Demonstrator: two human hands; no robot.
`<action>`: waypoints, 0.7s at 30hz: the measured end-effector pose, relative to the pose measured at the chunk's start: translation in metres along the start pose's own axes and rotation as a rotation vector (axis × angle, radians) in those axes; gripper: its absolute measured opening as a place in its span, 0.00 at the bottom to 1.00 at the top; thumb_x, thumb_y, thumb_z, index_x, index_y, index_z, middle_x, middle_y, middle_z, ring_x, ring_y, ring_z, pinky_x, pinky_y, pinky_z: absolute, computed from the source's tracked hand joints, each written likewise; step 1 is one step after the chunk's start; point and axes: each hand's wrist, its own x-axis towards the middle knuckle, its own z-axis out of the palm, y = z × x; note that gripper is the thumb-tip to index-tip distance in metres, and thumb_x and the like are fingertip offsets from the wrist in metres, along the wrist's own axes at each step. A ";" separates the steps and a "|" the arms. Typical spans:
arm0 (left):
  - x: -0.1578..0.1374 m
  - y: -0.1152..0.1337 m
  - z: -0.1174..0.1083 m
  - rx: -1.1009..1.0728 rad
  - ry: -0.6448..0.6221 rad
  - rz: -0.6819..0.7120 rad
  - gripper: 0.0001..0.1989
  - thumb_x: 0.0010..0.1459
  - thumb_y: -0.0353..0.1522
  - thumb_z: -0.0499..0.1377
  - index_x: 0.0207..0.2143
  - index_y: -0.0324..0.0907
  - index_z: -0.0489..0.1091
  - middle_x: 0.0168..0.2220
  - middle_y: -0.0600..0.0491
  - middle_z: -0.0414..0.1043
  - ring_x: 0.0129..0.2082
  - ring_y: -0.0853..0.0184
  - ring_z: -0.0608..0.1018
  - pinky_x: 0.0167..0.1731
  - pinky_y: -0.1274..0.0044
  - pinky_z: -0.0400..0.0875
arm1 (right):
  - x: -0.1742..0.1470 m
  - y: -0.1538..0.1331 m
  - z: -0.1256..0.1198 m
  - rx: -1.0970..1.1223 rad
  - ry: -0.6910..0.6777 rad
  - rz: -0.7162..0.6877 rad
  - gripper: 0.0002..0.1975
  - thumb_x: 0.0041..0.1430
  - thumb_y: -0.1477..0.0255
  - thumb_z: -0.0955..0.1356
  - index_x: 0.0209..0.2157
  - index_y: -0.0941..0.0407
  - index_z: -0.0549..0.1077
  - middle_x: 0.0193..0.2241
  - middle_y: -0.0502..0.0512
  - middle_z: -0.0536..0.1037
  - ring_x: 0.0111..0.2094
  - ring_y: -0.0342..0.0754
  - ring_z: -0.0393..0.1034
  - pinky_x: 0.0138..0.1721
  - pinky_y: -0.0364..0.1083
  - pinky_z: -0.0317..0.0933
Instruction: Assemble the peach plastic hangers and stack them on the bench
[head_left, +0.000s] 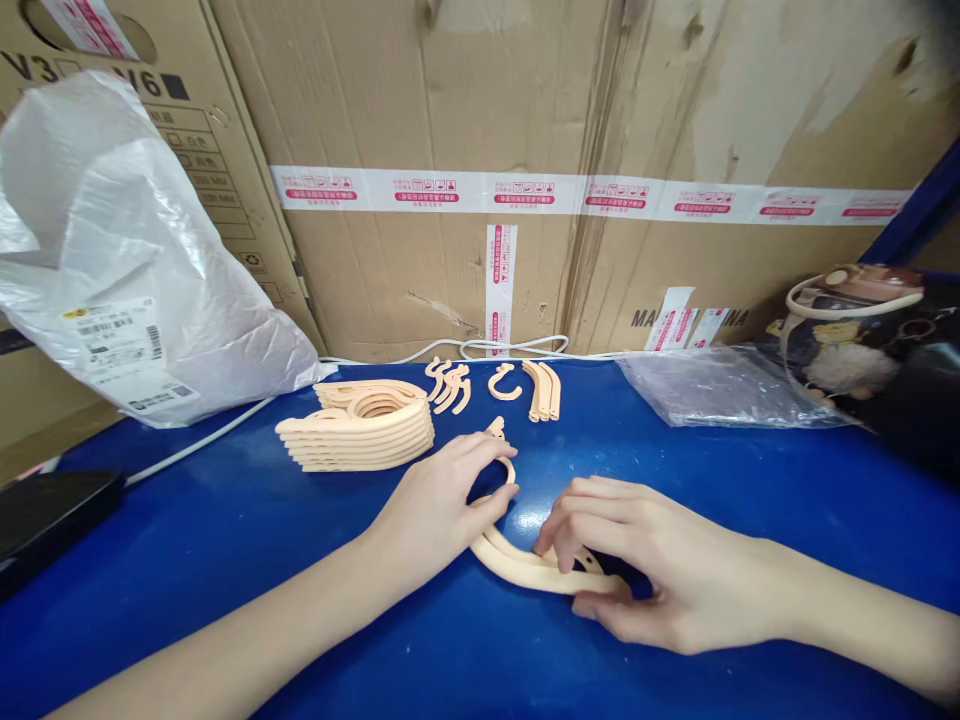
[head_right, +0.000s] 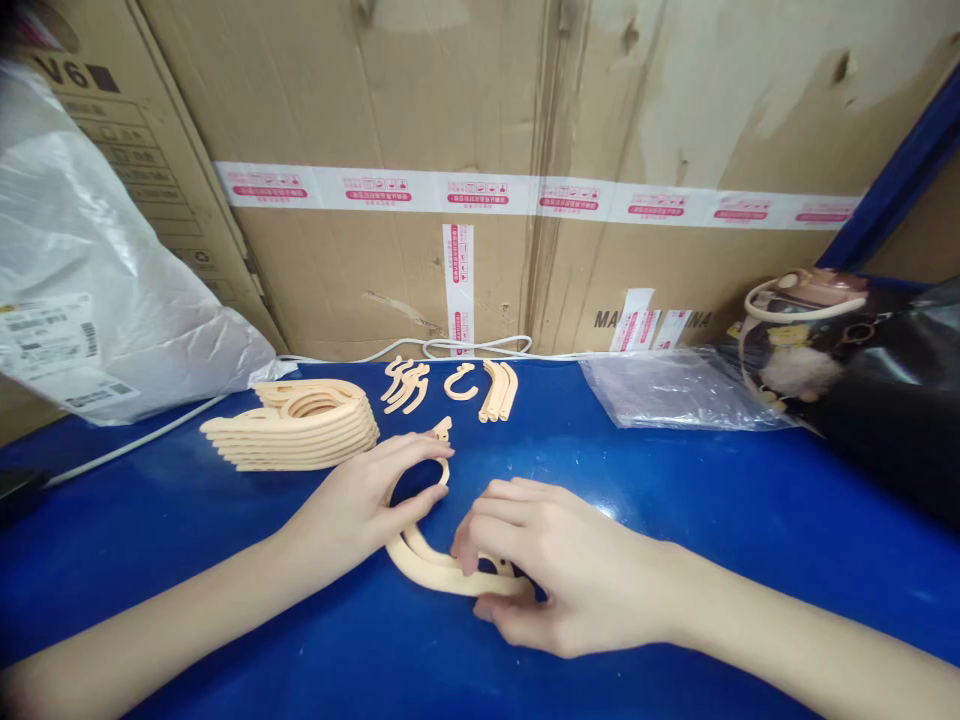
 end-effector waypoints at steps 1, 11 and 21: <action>0.000 0.000 0.000 0.007 -0.004 -0.010 0.13 0.60 0.33 0.57 0.48 0.46 0.67 0.49 0.53 0.71 0.52 0.62 0.72 0.50 0.69 0.68 | 0.000 0.000 0.000 0.008 -0.004 0.003 0.09 0.55 0.77 0.67 0.40 0.55 0.68 0.37 0.52 0.73 0.39 0.45 0.65 0.43 0.45 0.58; -0.003 0.006 -0.011 0.142 -0.093 0.073 0.16 0.64 0.26 0.45 0.51 0.42 0.64 0.50 0.50 0.70 0.49 0.63 0.73 0.48 0.68 0.69 | 0.000 0.029 -0.006 -0.158 0.076 -0.003 0.20 0.56 0.87 0.60 0.44 0.52 0.71 0.45 0.53 0.71 0.47 0.47 0.62 0.50 0.49 0.56; -0.005 0.009 -0.023 0.269 -0.162 0.197 0.20 0.54 0.20 0.48 0.47 0.42 0.67 0.42 0.50 0.72 0.43 0.60 0.72 0.39 0.69 0.72 | 0.000 0.030 -0.002 -0.339 0.210 0.154 0.13 0.66 0.71 0.59 0.42 0.54 0.74 0.35 0.54 0.73 0.35 0.47 0.68 0.35 0.46 0.63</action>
